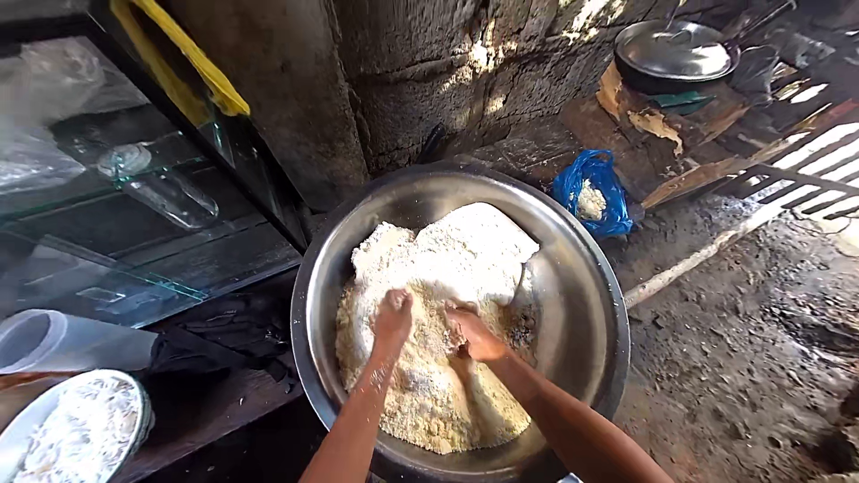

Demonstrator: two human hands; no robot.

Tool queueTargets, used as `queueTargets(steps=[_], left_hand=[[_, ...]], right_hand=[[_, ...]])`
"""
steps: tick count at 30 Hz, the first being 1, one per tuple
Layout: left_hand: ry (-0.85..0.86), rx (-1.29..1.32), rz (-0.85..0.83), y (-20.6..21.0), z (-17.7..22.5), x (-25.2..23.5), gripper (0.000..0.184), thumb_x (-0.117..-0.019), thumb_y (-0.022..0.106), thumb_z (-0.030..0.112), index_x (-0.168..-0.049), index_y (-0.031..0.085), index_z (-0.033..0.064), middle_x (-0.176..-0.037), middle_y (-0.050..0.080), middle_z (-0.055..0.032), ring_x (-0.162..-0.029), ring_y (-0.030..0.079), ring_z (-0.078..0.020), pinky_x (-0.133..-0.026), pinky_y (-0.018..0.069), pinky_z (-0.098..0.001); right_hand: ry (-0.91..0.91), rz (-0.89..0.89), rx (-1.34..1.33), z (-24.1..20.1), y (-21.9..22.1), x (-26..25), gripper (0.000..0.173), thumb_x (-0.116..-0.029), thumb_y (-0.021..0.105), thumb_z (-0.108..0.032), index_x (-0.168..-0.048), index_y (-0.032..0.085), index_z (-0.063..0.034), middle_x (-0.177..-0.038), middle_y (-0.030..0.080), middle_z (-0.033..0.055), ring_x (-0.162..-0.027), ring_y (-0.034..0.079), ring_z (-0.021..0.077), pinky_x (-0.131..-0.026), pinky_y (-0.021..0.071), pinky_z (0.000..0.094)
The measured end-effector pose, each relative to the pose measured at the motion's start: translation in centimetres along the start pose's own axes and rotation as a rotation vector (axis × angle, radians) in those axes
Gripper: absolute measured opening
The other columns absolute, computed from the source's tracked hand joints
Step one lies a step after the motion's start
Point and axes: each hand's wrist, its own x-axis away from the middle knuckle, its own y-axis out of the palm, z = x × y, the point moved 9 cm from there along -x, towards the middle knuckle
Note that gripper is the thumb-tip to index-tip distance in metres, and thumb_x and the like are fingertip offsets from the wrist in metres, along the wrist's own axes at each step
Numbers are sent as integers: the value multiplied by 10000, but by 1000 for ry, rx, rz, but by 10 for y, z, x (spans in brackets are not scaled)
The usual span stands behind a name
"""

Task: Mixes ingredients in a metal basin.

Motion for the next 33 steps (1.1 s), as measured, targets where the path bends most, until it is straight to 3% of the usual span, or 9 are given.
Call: queueTargets(steps=[3, 9, 13, 16, 18, 24, 26, 28, 33], left_hand=[[47, 242, 73, 9, 12, 17, 342, -1086, 492, 238, -1292, 612, -7, -1255, 634, -191, -1149, 602, -250, -982, 482, -453], [33, 887, 128, 19, 46, 21, 476, -1122, 349, 316, -1511, 431, 53, -1475, 519, -126, -1302, 532, -176, -1069, 453, -397], [152, 878, -48, 43, 83, 41, 468, -1137, 252, 250, -1489, 445, 9, -1411, 566, -126, -1241, 559, -101, -1049, 453, -271], [51, 892, -122, 60, 93, 49, 467, -1131, 266, 344, -1392, 542, 73, -1185, 652, -62, -1014, 622, -81, -855, 515, -267], [151, 988, -202, 56, 104, 36, 479, -1135, 227, 275, -1495, 434, 37, -1391, 578, -82, -1216, 563, -73, -1032, 458, -250], [-82, 970, -311, 90, 88, 36, 400, -1128, 263, 324, -1214, 581, 98, -958, 675, -36, -841, 652, -100, -723, 549, -276], [4, 1059, -415, 93, 83, 25, 463, -1125, 196, 322, -1372, 506, 83, -1170, 654, -53, -1041, 631, -101, -884, 535, -290], [125, 1192, -526, 95, 74, 3, 530, -1122, 141, 346, -1523, 359, 77, -1402, 558, -81, -1247, 553, -110, -1053, 467, -296], [-99, 1042, -522, 97, 82, 29, 479, -1125, 168, 371, -1241, 556, 115, -993, 655, -20, -900, 636, -94, -785, 541, -278]], right_hand=[[10, 25, -364, -2, 26, 13, 400, -1115, 298, -374, -1221, 561, -93, -1019, 608, 101, -909, 610, 208, -764, 524, 429], [-421, 45, -169, -83, 43, 76, 437, -1118, 285, -141, -1463, 459, 64, -1480, 507, 201, -1352, 494, 187, -1142, 397, 347], [-812, -11, -127, -122, 41, 70, 535, -1108, 333, -267, -1545, 355, 40, -1588, 400, 196, -1466, 402, 178, -1222, 336, 334], [-883, 113, 43, -129, 23, 66, 636, -1101, 288, -393, -1614, 267, -19, -1697, 165, 203, -1584, 147, 272, -1296, 138, 434], [-958, 144, 200, -127, 30, 80, 687, -1091, 277, -444, -1597, 282, 22, -1682, 188, 238, -1582, 146, 320, -1295, 131, 489], [-913, 347, 486, -134, 0, 68, 750, -1084, 205, -518, -1608, 255, 15, -1679, 209, 234, -1579, 134, 375, -1280, 24, 583], [-1045, 346, 563, -130, 17, 84, 809, -1078, 203, -540, -1505, 398, 119, -1568, 393, 308, -1516, 298, 431, -1264, 83, 603], [-1132, 273, 664, -124, 31, 88, 863, -1064, 116, -611, -1581, 301, 54, -1663, 258, 234, -1572, 182, 365, -1277, 25, 610], [-1087, 376, 763, -142, 18, 68, 881, -1042, 130, -628, -1611, 198, 42, -1693, 134, 238, -1586, 93, 375, -1278, 43, 596]])
